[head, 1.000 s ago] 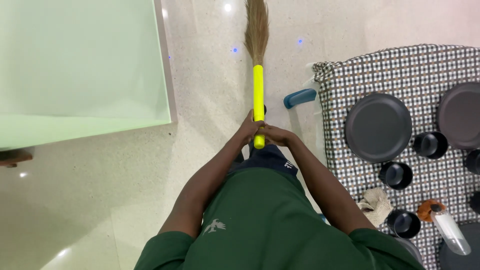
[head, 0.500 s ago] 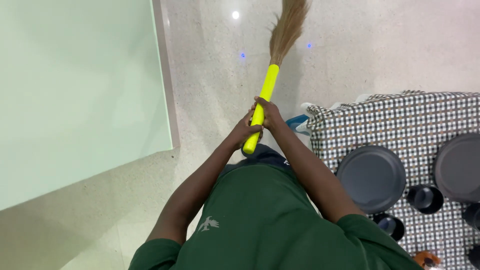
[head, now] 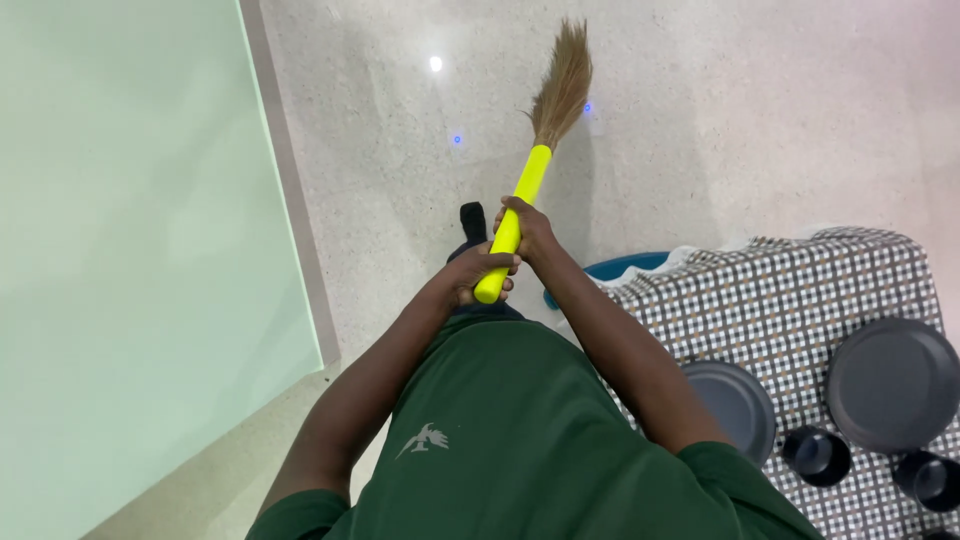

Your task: The person sweeps the floor around a table, a refrigerator, and in a hallway using a broom, gathering small piles of debris.

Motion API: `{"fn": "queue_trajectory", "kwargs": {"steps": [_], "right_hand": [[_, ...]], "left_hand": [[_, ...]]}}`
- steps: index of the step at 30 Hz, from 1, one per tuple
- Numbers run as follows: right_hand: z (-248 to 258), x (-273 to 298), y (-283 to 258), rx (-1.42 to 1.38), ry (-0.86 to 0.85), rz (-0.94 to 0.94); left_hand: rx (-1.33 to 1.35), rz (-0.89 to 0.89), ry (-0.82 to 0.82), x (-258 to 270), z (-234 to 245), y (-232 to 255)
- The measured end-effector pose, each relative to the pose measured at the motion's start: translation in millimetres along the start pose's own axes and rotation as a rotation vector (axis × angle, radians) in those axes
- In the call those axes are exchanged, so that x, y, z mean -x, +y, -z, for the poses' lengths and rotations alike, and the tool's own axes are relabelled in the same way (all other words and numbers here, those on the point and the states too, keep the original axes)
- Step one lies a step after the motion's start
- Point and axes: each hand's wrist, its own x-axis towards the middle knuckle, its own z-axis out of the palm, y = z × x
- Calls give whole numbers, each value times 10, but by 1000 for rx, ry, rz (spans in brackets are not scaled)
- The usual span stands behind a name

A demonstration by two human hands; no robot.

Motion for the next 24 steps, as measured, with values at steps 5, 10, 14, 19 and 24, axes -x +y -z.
{"fn": "queue_trajectory", "kwargs": {"steps": [5,10,14,19,24], "right_hand": [[-324,-603,-737,-10,-35,18],[-669,-1118,-1386,-19,-45,-23],[-817,-1468,-1982,8,-45,9],[-1000,-1748,-2680,-20,-85,4],[-948,-2221,-3214,-48,-143,-59]], "left_hand": [[-6,-2,-15,-491,-91,871],[-42,35,9,-853,-191,1683],[-8,2,-40,-1299,-322,2213],[16,-26,-62,-1821,-472,2777],[61,-9,-86,-2397,-581,3175]]}}
